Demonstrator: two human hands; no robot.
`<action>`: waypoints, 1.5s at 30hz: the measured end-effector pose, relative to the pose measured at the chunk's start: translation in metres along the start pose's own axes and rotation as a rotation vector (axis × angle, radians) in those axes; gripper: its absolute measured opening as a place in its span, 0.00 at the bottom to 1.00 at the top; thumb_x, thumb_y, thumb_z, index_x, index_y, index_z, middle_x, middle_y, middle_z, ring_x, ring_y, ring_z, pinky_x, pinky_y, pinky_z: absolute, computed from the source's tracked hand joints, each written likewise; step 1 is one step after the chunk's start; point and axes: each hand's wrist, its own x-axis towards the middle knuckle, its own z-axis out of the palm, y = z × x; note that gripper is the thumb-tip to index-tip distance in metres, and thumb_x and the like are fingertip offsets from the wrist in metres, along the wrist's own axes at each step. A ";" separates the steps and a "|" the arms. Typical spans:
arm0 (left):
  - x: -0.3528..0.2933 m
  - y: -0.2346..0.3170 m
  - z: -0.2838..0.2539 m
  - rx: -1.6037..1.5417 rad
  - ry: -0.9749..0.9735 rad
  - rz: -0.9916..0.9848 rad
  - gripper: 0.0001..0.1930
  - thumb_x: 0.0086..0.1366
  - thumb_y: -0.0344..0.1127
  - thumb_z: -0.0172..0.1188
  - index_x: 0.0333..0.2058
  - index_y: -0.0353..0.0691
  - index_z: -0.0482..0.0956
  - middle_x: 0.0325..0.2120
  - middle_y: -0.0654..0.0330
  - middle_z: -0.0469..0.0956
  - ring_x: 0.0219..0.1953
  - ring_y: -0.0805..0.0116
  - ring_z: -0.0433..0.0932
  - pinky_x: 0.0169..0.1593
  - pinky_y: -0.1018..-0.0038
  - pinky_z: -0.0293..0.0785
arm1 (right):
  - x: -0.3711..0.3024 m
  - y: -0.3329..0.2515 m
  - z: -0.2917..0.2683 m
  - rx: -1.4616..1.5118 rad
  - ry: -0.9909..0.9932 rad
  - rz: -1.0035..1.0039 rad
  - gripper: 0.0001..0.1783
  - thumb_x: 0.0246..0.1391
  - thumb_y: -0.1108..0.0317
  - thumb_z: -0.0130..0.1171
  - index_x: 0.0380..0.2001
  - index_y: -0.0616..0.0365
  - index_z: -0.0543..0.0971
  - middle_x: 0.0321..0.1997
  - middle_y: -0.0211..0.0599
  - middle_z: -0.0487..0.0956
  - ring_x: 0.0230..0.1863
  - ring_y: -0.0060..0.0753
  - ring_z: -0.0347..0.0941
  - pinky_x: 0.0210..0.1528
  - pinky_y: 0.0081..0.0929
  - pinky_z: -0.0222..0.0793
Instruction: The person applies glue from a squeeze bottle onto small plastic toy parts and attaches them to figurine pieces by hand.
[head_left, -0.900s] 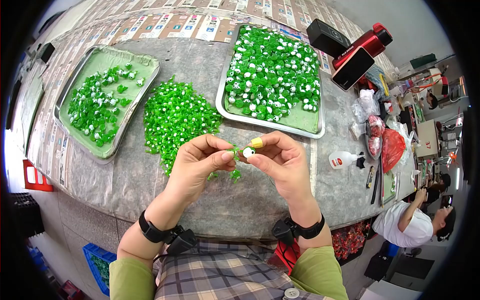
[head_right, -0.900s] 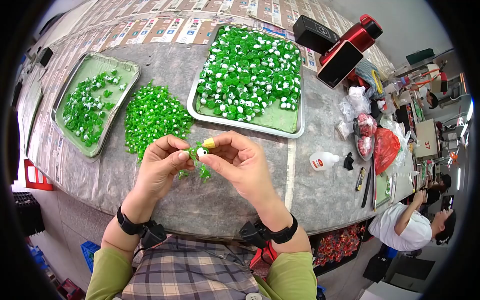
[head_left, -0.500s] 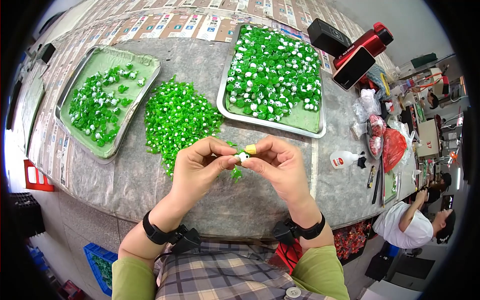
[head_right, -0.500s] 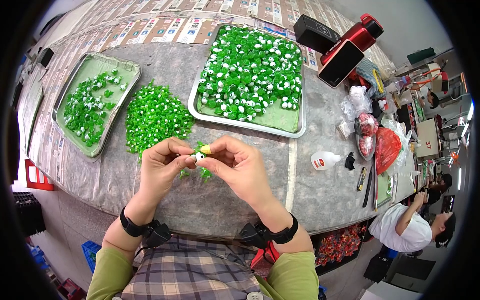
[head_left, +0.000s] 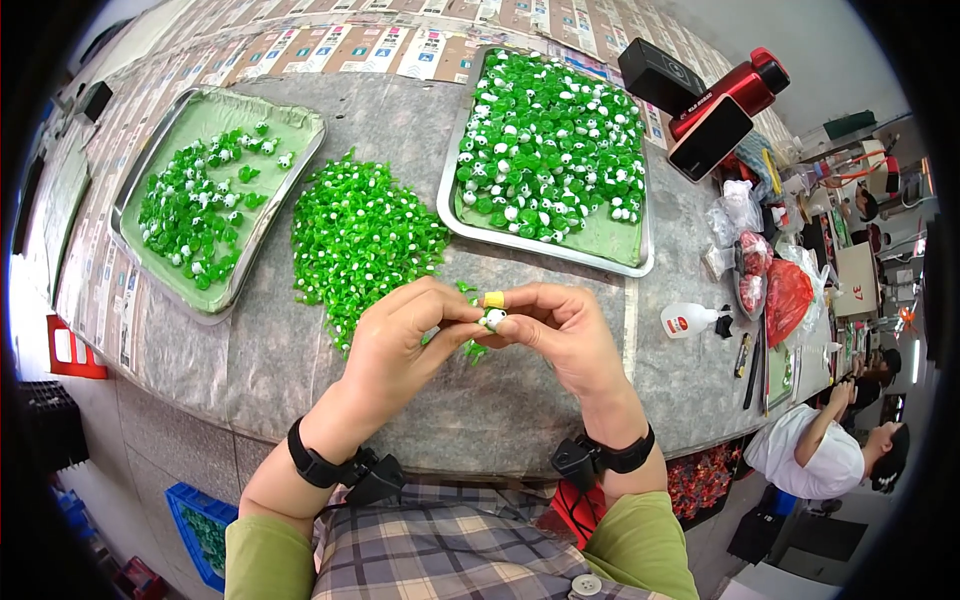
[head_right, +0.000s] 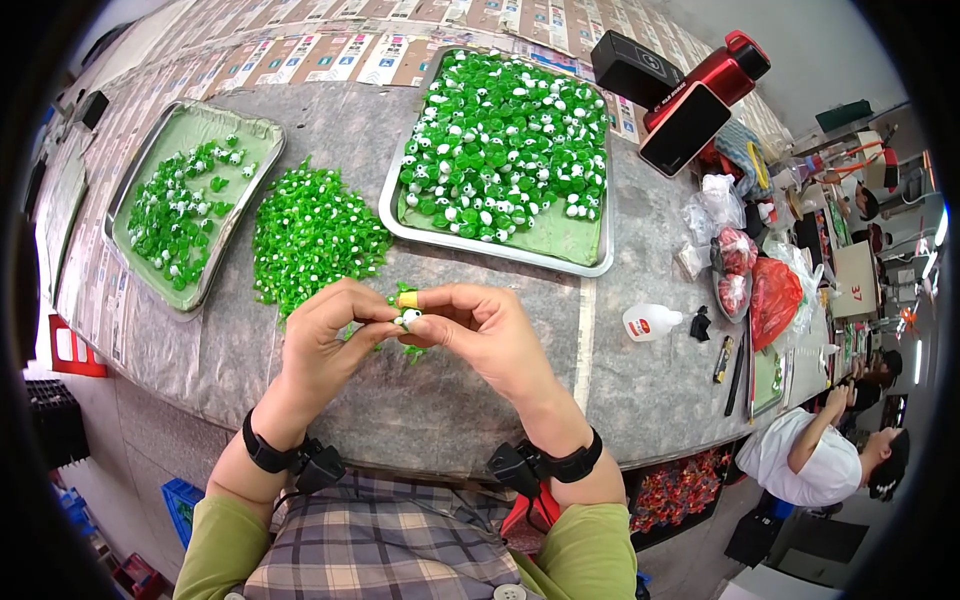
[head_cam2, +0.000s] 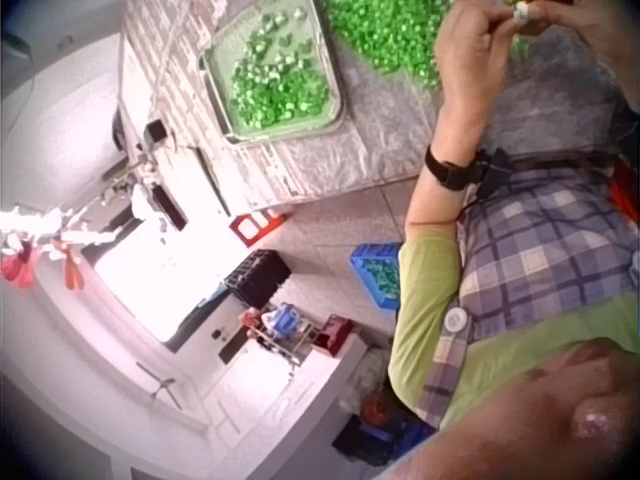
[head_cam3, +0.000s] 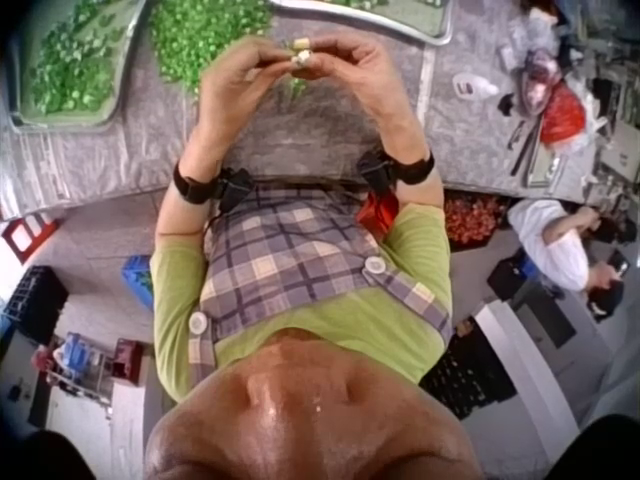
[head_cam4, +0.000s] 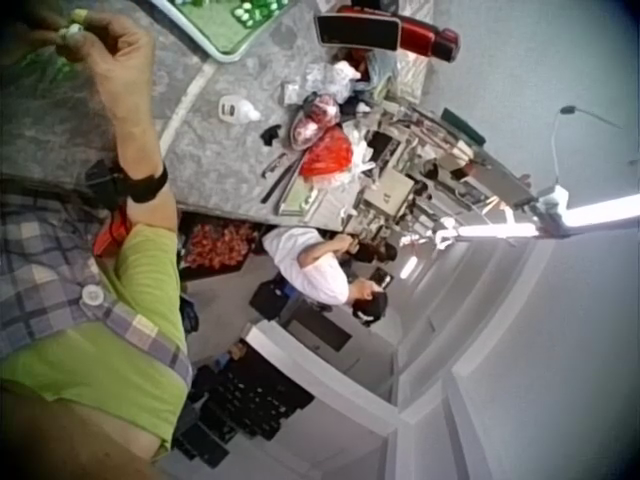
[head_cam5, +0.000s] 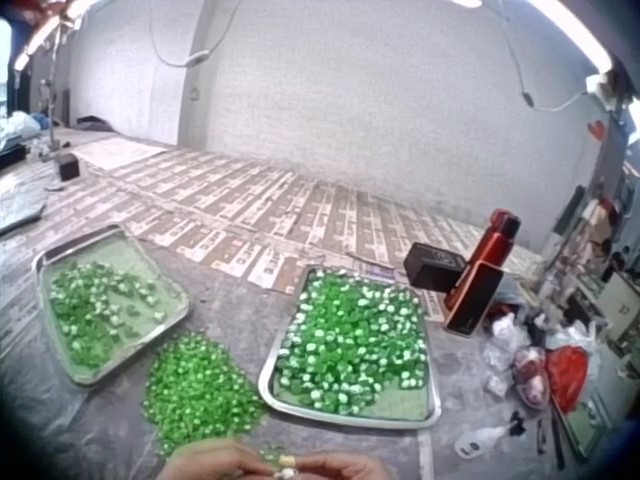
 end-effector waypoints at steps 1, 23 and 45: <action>0.000 0.000 0.000 0.014 0.005 0.006 0.07 0.43 0.22 0.59 0.23 0.35 0.72 0.21 0.59 0.71 0.22 0.69 0.71 0.25 0.78 0.67 | 0.001 0.000 0.000 0.008 -0.002 0.002 0.13 0.46 0.75 0.52 0.37 0.68 0.71 0.33 0.39 0.74 0.33 0.26 0.72 0.37 0.19 0.69; 0.009 -0.031 -0.068 -1.441 0.560 -0.250 0.16 0.58 0.39 0.48 0.42 0.36 0.65 0.26 0.66 0.67 0.26 0.79 0.66 0.30 0.86 0.69 | 0.017 0.024 0.002 -1.300 0.125 -0.416 0.06 0.37 0.68 0.57 0.21 0.55 0.72 0.22 0.33 0.66 0.29 0.35 0.66 0.27 0.29 0.63; 0.002 -0.007 -0.008 -0.685 0.007 -0.583 0.07 0.51 0.27 0.56 0.31 0.34 0.73 0.23 0.61 0.75 0.25 0.78 0.72 0.31 0.83 0.70 | -0.079 -0.065 -0.062 -0.709 1.248 -0.879 0.10 0.42 0.75 0.54 0.32 0.62 0.71 0.30 0.30 0.71 0.26 0.19 0.65 0.29 0.14 0.61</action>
